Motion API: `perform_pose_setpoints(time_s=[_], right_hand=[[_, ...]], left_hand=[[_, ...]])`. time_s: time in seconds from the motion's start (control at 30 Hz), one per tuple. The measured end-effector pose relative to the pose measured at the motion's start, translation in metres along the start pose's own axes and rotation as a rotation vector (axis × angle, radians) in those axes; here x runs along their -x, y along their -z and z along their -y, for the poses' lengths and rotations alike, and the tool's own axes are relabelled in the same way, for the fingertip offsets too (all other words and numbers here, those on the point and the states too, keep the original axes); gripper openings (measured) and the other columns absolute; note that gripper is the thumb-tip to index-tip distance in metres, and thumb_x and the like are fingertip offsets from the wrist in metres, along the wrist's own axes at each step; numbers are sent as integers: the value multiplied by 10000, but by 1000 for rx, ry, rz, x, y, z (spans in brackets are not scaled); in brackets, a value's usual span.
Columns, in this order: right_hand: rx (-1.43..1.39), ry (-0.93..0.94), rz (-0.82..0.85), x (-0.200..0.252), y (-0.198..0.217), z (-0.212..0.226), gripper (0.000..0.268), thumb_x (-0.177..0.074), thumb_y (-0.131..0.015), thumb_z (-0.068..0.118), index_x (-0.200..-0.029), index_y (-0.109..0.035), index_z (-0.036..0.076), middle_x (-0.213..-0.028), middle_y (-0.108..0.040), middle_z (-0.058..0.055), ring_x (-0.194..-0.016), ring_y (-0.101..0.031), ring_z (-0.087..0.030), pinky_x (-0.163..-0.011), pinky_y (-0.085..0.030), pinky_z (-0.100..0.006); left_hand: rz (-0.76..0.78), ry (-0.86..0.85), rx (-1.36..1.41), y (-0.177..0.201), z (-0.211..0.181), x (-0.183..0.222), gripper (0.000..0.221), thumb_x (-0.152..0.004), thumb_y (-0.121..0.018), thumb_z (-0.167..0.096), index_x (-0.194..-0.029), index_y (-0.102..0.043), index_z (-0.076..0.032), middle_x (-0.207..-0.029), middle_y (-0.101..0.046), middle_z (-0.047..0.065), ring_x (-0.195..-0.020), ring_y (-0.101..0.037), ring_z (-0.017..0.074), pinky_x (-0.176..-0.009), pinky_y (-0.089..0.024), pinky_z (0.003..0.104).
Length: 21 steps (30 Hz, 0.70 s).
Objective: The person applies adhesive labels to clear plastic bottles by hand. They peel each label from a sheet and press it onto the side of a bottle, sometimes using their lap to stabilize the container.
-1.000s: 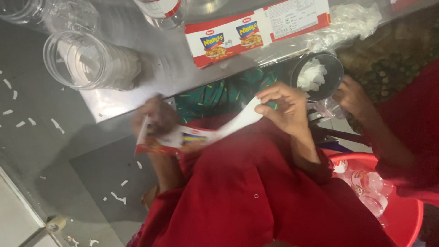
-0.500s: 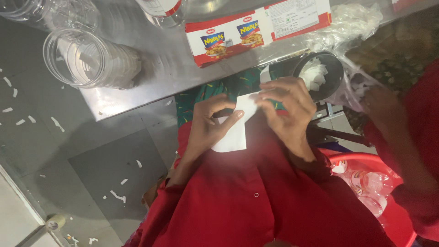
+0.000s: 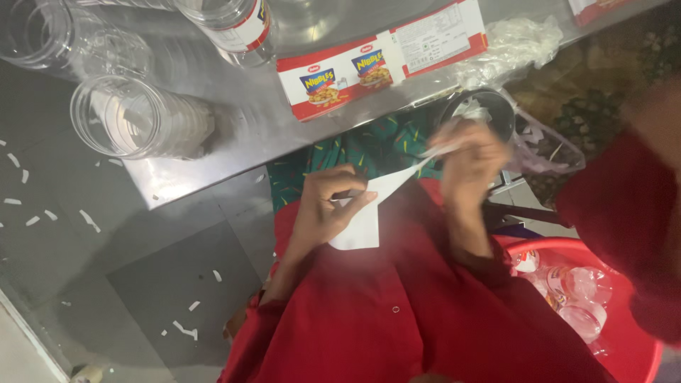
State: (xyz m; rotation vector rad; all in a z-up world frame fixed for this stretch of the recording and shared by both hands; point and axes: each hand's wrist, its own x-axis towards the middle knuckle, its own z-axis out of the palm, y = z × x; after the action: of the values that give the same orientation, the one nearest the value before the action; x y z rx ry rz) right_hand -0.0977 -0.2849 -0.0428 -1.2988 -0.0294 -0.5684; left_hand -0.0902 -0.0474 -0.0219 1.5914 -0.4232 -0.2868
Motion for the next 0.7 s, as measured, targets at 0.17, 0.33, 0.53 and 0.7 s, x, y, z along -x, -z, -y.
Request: perform_pose_setpoints(time_s=[0.17, 0.33, 0.53, 0.7], right_hand=[[801, 118, 1, -19, 64, 9, 118, -1064, -554, 2, -1027, -666, -14, -1003, -707, -168, -883, -690, -248, -804, -543, -339], [1353, 25, 682, -22, 85, 18, 413, -783, -623, -93, -1166, -731, 18, -1219, -727, -215, -1101, -701, -329, -881, -570, -401], [1057, -224, 378, -33, 41, 73, 428, -866, -732, 22, -1290, -676, 50, -1129, -743, -145, -1041, -733, -244, -882, -558, -363], [707, -77, 624, -28, 30, 93, 321, -897, -706, -8, -1215, -673, 25, -1084, -731, -125, -987, -715, -216, -861, -552, -348]], left_hand=[[-10, -11, 119, 12, -1, 4, 144, -940, -769, -21, -1061, -709, 29, -902, -702, 30, -787, -550, 55, -674, -453, 251], [-72, 132, 238, 16, -11, 0, 426, -917, -696, -61, -1329, -611, 4, -1042, -765, 44, -629, -514, 6, -566, -399, 191], [154, -13, 213, -1, -39, -32, 431, -931, -714, -58, -1340, -583, -21, -1036, -764, 48, -645, -536, -9, -612, -411, 178], [574, -350, 279, -51, -100, -79, 276, -1005, -666, -126, -1246, -532, -101, -1180, -693, 74, -911, -735, 103, -801, -559, 253]])
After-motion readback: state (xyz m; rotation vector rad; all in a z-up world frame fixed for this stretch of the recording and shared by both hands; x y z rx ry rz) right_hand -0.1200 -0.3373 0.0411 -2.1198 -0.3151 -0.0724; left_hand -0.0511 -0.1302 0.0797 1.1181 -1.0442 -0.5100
